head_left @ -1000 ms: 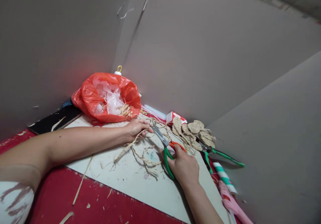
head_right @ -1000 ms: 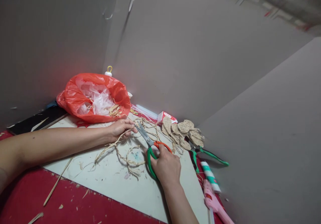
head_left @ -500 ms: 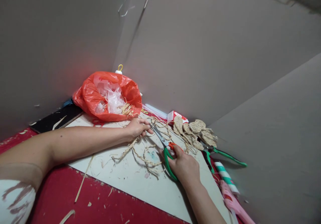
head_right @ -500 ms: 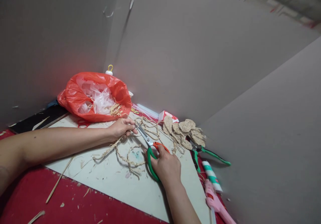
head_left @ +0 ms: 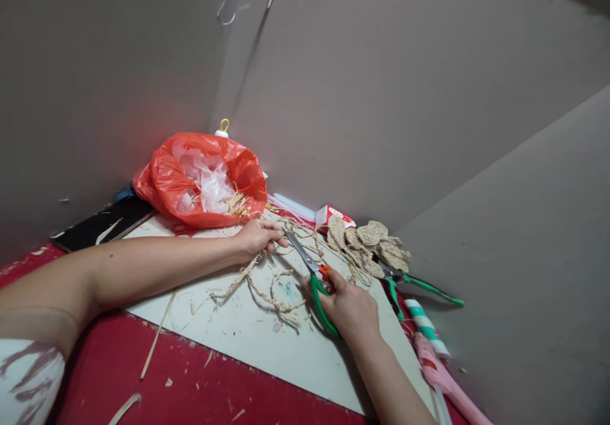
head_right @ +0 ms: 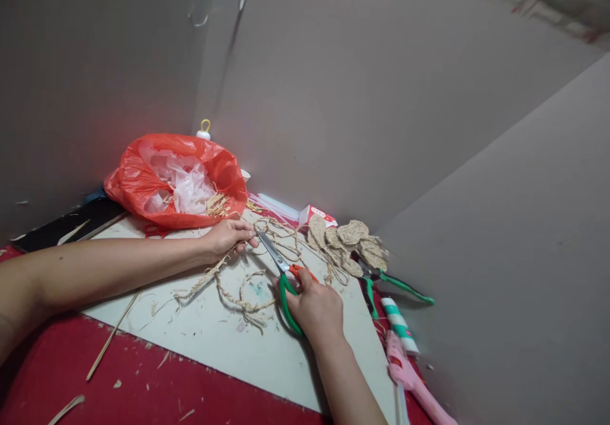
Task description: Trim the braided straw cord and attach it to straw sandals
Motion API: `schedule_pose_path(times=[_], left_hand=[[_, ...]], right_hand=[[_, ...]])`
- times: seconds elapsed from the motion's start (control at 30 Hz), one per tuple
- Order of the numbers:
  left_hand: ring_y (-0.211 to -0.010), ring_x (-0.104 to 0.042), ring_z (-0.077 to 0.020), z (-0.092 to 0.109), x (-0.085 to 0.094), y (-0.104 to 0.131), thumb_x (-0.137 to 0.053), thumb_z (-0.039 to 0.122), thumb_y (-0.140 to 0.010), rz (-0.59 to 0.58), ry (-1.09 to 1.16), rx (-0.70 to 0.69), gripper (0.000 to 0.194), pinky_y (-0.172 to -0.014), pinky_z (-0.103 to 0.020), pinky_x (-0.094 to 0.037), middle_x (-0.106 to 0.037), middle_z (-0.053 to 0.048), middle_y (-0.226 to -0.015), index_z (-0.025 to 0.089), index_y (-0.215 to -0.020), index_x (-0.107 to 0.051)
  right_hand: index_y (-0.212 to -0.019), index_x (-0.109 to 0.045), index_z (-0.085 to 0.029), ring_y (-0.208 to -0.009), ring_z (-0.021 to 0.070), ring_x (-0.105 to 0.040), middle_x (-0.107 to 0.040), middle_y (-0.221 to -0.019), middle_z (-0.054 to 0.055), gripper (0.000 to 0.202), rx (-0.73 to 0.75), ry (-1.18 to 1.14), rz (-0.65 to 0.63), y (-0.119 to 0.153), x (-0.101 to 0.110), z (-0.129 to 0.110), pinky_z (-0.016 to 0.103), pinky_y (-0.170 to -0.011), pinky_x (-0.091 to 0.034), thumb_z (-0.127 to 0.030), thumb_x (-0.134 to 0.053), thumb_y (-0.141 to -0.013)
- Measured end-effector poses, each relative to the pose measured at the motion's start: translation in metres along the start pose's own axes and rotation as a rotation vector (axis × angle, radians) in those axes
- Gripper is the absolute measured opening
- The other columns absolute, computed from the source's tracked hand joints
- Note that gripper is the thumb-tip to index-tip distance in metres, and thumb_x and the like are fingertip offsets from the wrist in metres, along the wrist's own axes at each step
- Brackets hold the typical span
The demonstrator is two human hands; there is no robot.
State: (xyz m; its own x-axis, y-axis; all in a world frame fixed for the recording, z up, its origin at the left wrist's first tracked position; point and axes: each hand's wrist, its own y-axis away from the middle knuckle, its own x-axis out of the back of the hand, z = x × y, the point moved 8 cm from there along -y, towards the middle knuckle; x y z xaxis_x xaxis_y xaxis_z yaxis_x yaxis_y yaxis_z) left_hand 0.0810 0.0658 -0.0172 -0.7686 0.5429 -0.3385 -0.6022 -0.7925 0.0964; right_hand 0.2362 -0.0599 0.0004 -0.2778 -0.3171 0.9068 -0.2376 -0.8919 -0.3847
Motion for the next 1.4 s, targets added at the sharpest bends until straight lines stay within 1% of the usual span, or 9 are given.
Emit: schedule_pose_path(times=[0.23,0.47,0.57,0.7,0.8,0.97,1.07,1.2,1.4], left_hand=[[-0.035,-0.039,-0.0026,-0.003,0.002,-0.001,-0.060,0.013,-0.079,0.013,0.021,0.041,0.009,-0.035,-0.015,-0.025,-0.065,-0.002,-0.062,0.011,-0.071,-0.057],[-0.036,-0.039,-0.0022,-0.002,0.003,-0.003,-0.056,0.010,-0.080,0.010,0.015,0.025,0.009,-0.034,-0.014,-0.025,-0.065,-0.002,-0.065,0.011,-0.071,-0.056],[-0.036,-0.039,-0.0028,-0.004,0.003,-0.004,-0.057,0.012,-0.079,-0.004,0.035,0.036,0.008,-0.034,-0.015,-0.025,-0.065,-0.002,-0.065,0.012,-0.072,-0.055],[-0.036,-0.039,-0.0029,-0.006,0.000,-0.005,-0.057,0.016,-0.080,-0.046,0.052,0.049,0.007,-0.034,-0.016,-0.024,-0.064,-0.002,-0.067,0.012,-0.074,-0.057],[-0.037,-0.040,-0.0027,-0.004,-0.005,-0.002,-0.057,0.015,-0.079,-0.084,0.043,0.055,0.006,-0.034,-0.016,-0.024,-0.066,-0.003,-0.070,0.012,-0.075,-0.056],[-0.038,-0.041,-0.0034,-0.008,-0.025,0.013,-0.061,0.014,-0.073,-0.225,0.052,0.166,0.014,-0.037,-0.015,-0.026,-0.067,-0.003,-0.071,0.015,-0.083,-0.052],[-0.038,-0.041,-0.0041,-0.014,-0.040,0.025,-0.062,0.015,-0.071,-0.354,0.060,0.206,0.024,-0.040,-0.016,-0.028,-0.067,-0.003,-0.069,0.016,-0.092,-0.050],[-0.040,-0.041,-0.0042,-0.016,-0.055,0.038,-0.063,0.020,-0.072,-0.494,-0.019,0.159,0.028,-0.040,-0.016,-0.027,-0.067,-0.004,-0.069,0.016,-0.096,-0.048],[-0.038,-0.038,-0.0041,-0.013,-0.060,0.044,-0.063,0.025,-0.073,-0.499,-0.173,0.095,0.023,-0.040,-0.017,-0.026,-0.064,-0.001,-0.064,0.017,-0.087,-0.046]], right_hand=[[-0.081,-0.068,-0.024,-0.052,0.0180,-0.055,-0.062,-0.054,0.003,0.041,-0.019,-0.001,-0.029,0.000,0.002,0.000,0.026,-0.049,-0.023,-0.060,-0.047,-0.078],[-0.084,-0.067,-0.024,-0.056,0.0201,-0.056,-0.063,-0.059,0.004,0.046,-0.202,-0.115,-0.143,-0.002,-0.006,0.021,0.026,-0.050,-0.027,-0.064,-0.044,-0.077],[-0.084,-0.066,-0.024,-0.057,0.0206,-0.055,-0.061,-0.059,0.004,0.045,-0.280,-0.164,-0.101,-0.002,-0.009,0.036,0.026,-0.051,-0.028,-0.063,-0.045,-0.077],[-0.077,-0.063,-0.021,-0.057,0.0181,-0.051,-0.057,-0.057,0.002,0.043,-0.337,-0.386,0.058,0.000,-0.002,0.046,0.026,-0.052,-0.031,-0.062,-0.052,-0.074],[-0.070,-0.058,-0.018,-0.054,0.0141,-0.046,-0.052,-0.056,-0.001,0.043,-0.339,-0.743,0.129,0.002,0.004,0.041,0.024,-0.052,-0.034,-0.061,-0.057,-0.072],[-0.074,-0.055,-0.018,-0.050,0.0111,-0.043,-0.049,-0.055,-0.005,0.038,-0.363,-1.268,0.076,0.005,0.004,0.015,0.023,-0.048,-0.035,-0.052,-0.070,-0.065],[-0.076,-0.056,-0.018,-0.052,0.0105,-0.045,-0.052,-0.057,-0.004,0.034,-0.312,-1.410,0.014,0.007,0.005,-0.005,0.023,-0.050,-0.037,-0.044,-0.075,-0.063],[-0.077,-0.057,-0.019,-0.055,0.0104,-0.048,-0.056,-0.063,-0.003,0.028,-0.275,-1.544,-0.030,0.012,0.007,-0.023,0.023,-0.052,-0.039,-0.038,-0.074,-0.066],[-0.075,-0.052,-0.020,-0.049,0.0086,-0.047,-0.053,-0.061,-0.005,0.026,-0.323,-1.564,0.002,0.014,0.009,-0.023,0.022,-0.048,-0.038,-0.034,-0.072,-0.067]])
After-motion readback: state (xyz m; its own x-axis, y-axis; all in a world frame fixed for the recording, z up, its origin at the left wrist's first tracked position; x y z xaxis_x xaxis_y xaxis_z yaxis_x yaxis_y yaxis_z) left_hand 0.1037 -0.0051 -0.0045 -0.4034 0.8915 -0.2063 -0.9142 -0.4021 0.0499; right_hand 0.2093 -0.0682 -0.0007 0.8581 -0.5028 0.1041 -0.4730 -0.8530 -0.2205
